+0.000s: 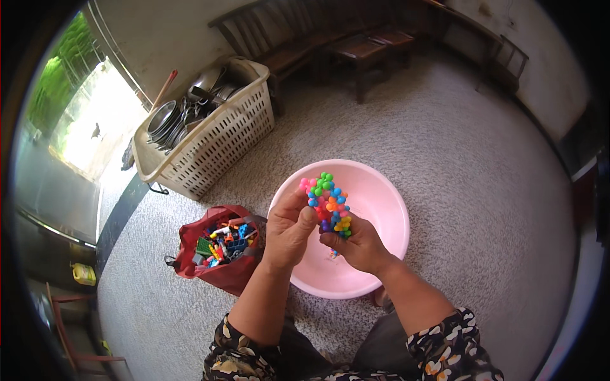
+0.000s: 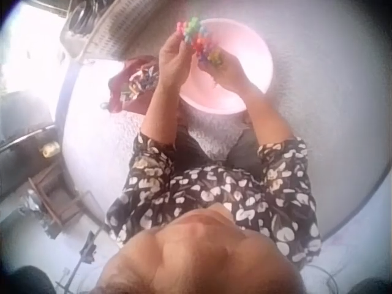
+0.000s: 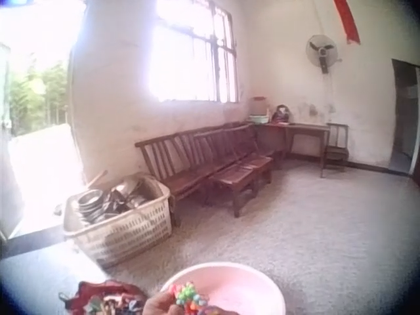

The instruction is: Assembling colorful plastic flower-shaped connectors into a long chain.

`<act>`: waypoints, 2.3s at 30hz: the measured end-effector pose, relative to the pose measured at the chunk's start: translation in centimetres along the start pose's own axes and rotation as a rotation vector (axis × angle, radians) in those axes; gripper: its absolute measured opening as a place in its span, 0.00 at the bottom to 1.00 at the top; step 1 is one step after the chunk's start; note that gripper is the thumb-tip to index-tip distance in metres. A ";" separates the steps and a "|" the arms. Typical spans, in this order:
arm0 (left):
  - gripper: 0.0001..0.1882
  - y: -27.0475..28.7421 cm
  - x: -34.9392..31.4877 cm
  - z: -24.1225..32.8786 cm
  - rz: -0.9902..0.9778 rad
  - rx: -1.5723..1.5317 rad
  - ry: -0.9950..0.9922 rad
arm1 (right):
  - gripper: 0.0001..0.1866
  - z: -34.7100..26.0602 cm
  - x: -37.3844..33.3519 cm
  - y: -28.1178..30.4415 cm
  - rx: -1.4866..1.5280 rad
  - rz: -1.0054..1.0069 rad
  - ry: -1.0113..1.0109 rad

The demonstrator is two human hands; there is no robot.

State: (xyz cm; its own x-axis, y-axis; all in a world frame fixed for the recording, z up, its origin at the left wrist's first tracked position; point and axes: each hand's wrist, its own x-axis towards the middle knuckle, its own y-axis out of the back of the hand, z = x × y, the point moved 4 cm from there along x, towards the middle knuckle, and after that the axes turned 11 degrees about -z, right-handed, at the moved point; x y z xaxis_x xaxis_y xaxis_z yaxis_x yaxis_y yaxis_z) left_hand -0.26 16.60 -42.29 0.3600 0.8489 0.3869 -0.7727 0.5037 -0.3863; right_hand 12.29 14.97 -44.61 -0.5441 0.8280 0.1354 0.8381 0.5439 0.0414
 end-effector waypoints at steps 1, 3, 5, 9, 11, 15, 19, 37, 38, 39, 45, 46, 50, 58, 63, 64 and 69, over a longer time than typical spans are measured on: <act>0.25 0.1 -0.2 -0.1 0.006 -0.003 -0.001 | 0.20 0.2 0.0 0.0 -0.031 -0.023 -0.036; 0.21 0.4 -0.9 0.1 0.036 -0.050 0.013 | 0.18 0.1 0.1 -0.2 -0.028 -0.023 -0.039; 0.21 0.8 -1.3 0.3 0.034 -0.055 -0.017 | 0.17 -0.3 0.4 0.1 -0.023 -0.020 -0.043; 0.20 0.7 -1.7 0.3 -0.014 -0.110 -0.055 | 0.11 -1.7 0.3 3.0 0.197 0.282 -0.066; 0.21 0.1 -1.6 0.5 -0.052 -0.149 -0.038 | 0.11 -1.8 0.5 3.9 0.377 0.321 0.048; 0.22 -0.6 -1.4 0.2 -0.090 -0.048 -0.021 | 0.12 -5.1 0.4 2.9 0.490 0.279 0.080; 0.21 -1.0 -1.2 0.0 -0.075 -0.007 -0.029 | 0.10 -6.7 1.1 1.5 0.253 0.189 0.060; 0.09 0.3 -1.6 0.8 0.250 -0.040 -0.169 | 0.05 -4.4 3.2 -0.2 0.736 0.206 -0.098; 0.09 0.5 -1.7 0.7 0.252 -0.040 -0.169 | 0.05 -4.3 3.2 -0.1 0.737 0.206 -0.099; 0.10 0.8 -1.7 0.4 0.228 -0.097 -0.130 | 0.05 -4.1 3.2 0.0 0.756 0.222 -0.110; 0.13 1.0 -1.5 0.3 0.100 -0.248 -0.053 | 0.10 -3.3 3.3 1.5 0.552 0.285 -0.079; 0.14 0.8 -1.5 0.3 0.076 -0.255 -0.034 | 0.10 -3.5 3.3 1.4 0.569 0.295 -0.086; 0.13 0.1 -1.1 0.6 0.031 -0.289 0.010 | 0.14 -3.3 3.1 1.6 0.512 0.306 -0.084; 0.11 0.1 -0.9 -0.4 0.110 -0.233 0.125 | 0.08 -6.2 2.8 0.7 0.308 0.163 0.016; 0.11 0.0 -1.0 -0.2 0.076 -0.201 0.086 | 0.09 -5.7 2.7 1.1 0.301 0.140 0.023; 0.11 -0.1 -1.0 -0.1 0.058 -0.213 0.054 | 0.08 -5.8 2.7 1.1 0.264 0.149 0.035; 0.10 -0.2 -1.2 0.1 0.051 -0.219 0.033 | 0.09 -5.5 2.6 1.0 0.187 0.164 0.033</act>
State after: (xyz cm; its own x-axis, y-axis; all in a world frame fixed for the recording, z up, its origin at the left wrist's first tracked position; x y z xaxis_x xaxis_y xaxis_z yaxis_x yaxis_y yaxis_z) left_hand -0.59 15.46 -42.54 0.3435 0.8770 0.3359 -0.6594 0.4799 -0.5787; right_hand 11.96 16.89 -38.73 -0.3975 0.9040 0.1577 0.8914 0.4212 -0.1675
